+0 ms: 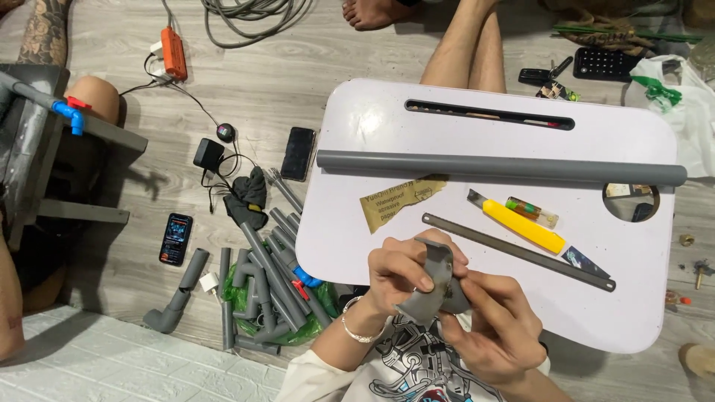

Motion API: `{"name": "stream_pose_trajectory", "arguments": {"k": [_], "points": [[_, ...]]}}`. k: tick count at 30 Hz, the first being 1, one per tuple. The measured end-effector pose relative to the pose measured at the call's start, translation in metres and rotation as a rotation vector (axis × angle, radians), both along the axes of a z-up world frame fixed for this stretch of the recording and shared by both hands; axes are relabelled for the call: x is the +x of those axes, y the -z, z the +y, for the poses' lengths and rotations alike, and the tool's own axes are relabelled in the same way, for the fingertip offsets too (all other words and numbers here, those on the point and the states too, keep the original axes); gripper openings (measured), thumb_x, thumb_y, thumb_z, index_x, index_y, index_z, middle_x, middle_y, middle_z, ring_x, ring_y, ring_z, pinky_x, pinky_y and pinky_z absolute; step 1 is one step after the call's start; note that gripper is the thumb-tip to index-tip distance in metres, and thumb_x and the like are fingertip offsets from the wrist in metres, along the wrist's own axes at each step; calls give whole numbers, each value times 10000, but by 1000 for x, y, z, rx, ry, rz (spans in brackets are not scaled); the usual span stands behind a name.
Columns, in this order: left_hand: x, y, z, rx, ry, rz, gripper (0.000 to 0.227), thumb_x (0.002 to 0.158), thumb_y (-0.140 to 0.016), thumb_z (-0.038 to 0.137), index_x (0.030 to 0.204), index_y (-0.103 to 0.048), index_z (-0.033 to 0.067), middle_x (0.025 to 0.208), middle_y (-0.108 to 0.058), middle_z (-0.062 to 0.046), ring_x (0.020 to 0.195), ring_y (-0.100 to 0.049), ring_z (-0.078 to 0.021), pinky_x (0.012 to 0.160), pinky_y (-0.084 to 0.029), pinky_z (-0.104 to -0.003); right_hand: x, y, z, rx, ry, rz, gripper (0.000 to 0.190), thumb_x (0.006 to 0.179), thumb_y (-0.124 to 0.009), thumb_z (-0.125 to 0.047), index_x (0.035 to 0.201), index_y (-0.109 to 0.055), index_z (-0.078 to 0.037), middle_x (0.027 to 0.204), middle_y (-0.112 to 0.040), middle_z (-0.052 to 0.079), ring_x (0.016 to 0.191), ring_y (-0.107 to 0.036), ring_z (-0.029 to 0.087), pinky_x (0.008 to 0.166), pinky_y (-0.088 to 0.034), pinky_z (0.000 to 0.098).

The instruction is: Trimming, sawing, and heating a PVC pipe fitting to prepare it for assembly into a structure.

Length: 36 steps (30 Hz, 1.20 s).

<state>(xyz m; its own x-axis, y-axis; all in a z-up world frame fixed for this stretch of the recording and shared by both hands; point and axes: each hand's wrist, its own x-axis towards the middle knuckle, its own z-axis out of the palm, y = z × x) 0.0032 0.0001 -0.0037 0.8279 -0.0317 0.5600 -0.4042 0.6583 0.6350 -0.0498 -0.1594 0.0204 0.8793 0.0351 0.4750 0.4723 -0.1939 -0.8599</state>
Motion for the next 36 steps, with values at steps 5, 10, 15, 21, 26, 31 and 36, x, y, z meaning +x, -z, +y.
{"name": "stream_pose_trajectory", "arguments": {"k": [5,10,15,21,26,31,36], "points": [[0,3,2,33,13,27,380,732,-938,240,1038,-713,267,1109,-783,-95,1151,-743,-296,1126,-534,-477,1,5,1,-2,10,-15,467,775,-849,-135,1193,-709,18,1132,-698,192,899,-702,183,741,-646,267],[-2,7,3,-84,116,81,444,714,-911,87,1082,-714,239,1058,-789,-110,1131,-740,-286,1093,-609,-622,5,1,8,-13,-21,-39,457,802,-829,-83,1228,-697,18,1177,-697,197,1003,-735,212,867,-695,295],[0,3,8,58,-7,77,372,758,-897,116,1065,-702,198,1067,-767,-126,1136,-745,-316,1073,-639,-531,12,21,11,297,-117,69,486,836,-788,-32,1282,-596,-3,1284,-665,201,1153,-725,252,1029,-680,336],[-7,-24,11,344,-192,122,443,722,-865,37,1117,-713,165,1212,-760,-140,1195,-759,-291,1046,-659,-355,18,43,4,432,-90,196,530,811,-705,137,1303,-541,29,1340,-664,215,1219,-724,277,1098,-650,343],[-9,-44,12,561,-372,108,389,759,-833,-10,1106,-708,114,990,-793,-83,796,-741,-152,717,-607,-242,32,35,8,403,-87,198,483,863,-759,-22,1306,-573,27,1332,-689,207,1183,-736,243,1035,-661,289],[-11,-43,15,658,-375,-15,369,730,-818,-34,1067,-740,94,696,-590,1,570,-470,-119,546,-367,-271,36,39,0,481,-137,222,409,810,-783,-25,1203,-695,-98,1296,-653,104,1233,-656,216,1151,-594,367],[-10,-48,16,720,-380,24,376,756,-871,11,1089,-749,134,809,-695,-1,621,-554,-107,584,-444,-253,46,47,-4,496,-172,211,406,823,-811,-87,1207,-682,-106,1320,-671,80,1212,-659,162,1130,-591,323]]}}
